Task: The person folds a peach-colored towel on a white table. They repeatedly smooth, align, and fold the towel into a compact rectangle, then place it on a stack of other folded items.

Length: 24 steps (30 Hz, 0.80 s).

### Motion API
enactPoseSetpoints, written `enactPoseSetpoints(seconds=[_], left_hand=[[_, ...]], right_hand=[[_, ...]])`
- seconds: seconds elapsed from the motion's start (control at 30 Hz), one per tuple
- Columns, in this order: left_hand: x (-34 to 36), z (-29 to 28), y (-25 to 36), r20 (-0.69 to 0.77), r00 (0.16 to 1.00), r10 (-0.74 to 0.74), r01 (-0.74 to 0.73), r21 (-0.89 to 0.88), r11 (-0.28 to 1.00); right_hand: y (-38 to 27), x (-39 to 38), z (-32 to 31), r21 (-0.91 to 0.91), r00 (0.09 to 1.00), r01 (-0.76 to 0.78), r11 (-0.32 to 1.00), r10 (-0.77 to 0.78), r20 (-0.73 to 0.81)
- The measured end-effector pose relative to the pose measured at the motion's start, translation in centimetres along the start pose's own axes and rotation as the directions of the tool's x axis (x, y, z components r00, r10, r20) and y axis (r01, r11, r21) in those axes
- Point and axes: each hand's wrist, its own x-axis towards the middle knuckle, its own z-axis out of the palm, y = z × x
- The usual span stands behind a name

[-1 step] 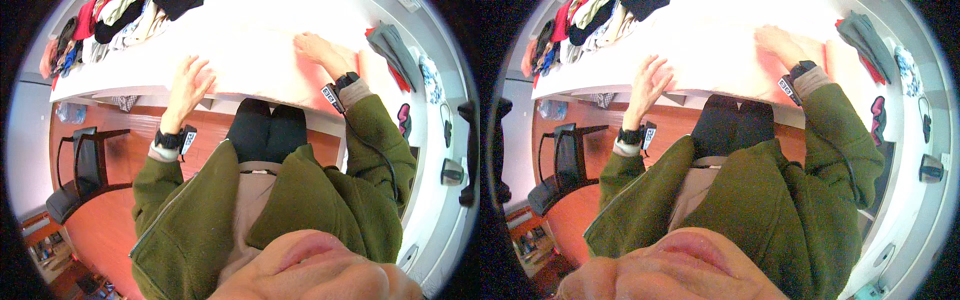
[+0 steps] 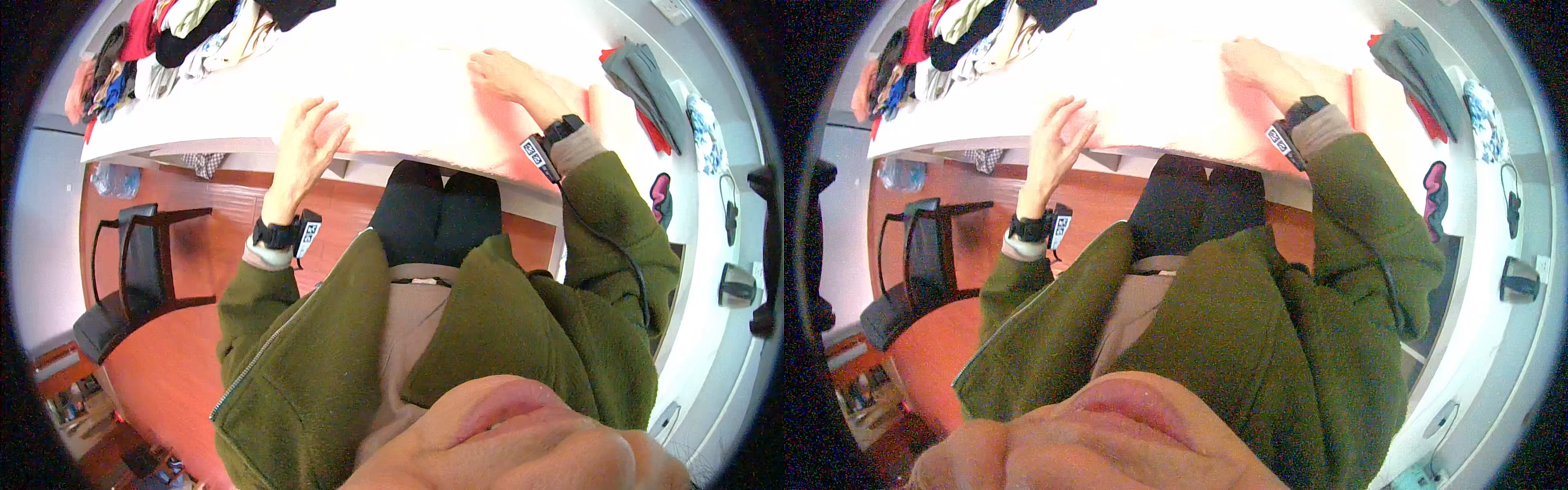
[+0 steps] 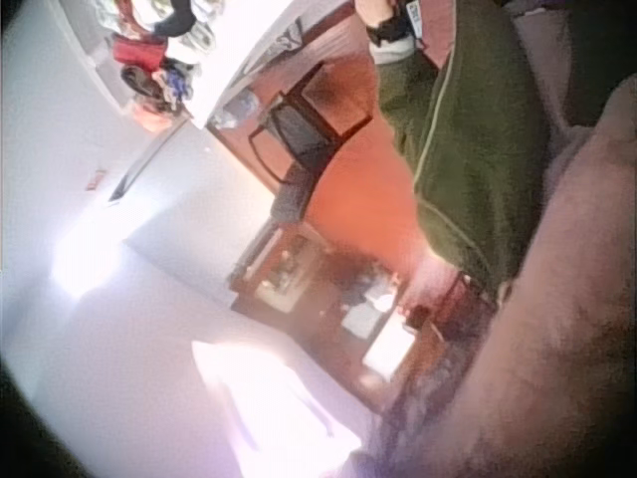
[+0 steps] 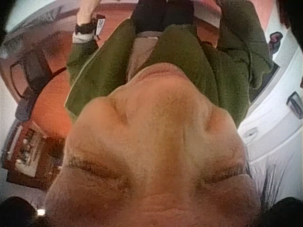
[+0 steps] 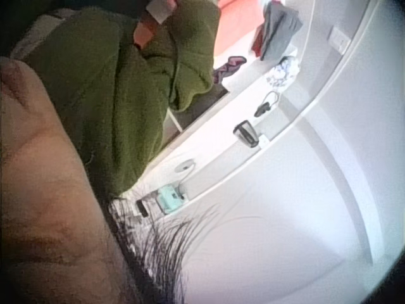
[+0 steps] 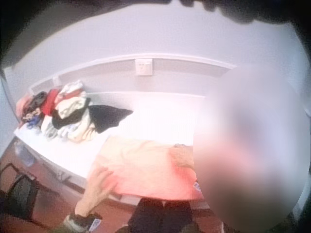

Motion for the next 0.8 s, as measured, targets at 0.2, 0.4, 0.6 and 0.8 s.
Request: enactPoseSetpoints(seconds=[0.2,0.4,0.6,0.8], left_hand=[[-3.8,-1.0,-0.4,-0.069,0.871,-0.486,0.442,-0.32,0.838],[-6.2,1.9,-1.8,0.11,0.642,-0.758,0.608,-0.676,0.417],[-5.7,3.2,-1.6,0.275,0.567,-0.777,0.537,-0.838,0.094],[-4.8,2.7,-1.7,0.406,0.432,-0.805,0.498,-0.852,-0.163]], right_hand=[[-5.9,7.4,-1.4,0.205,0.985,0.129,0.97,-0.101,-0.143],[-7.5,10.7,-1.7,0.17,0.969,0.159,0.973,-0.121,-0.216],[-5.8,16.0,-2.5,0.251,0.952,0.17,0.953,-0.092,-0.292],[-7.9,23.6,-2.0,0.051,0.89,0.238,0.97,-0.197,-0.411]])
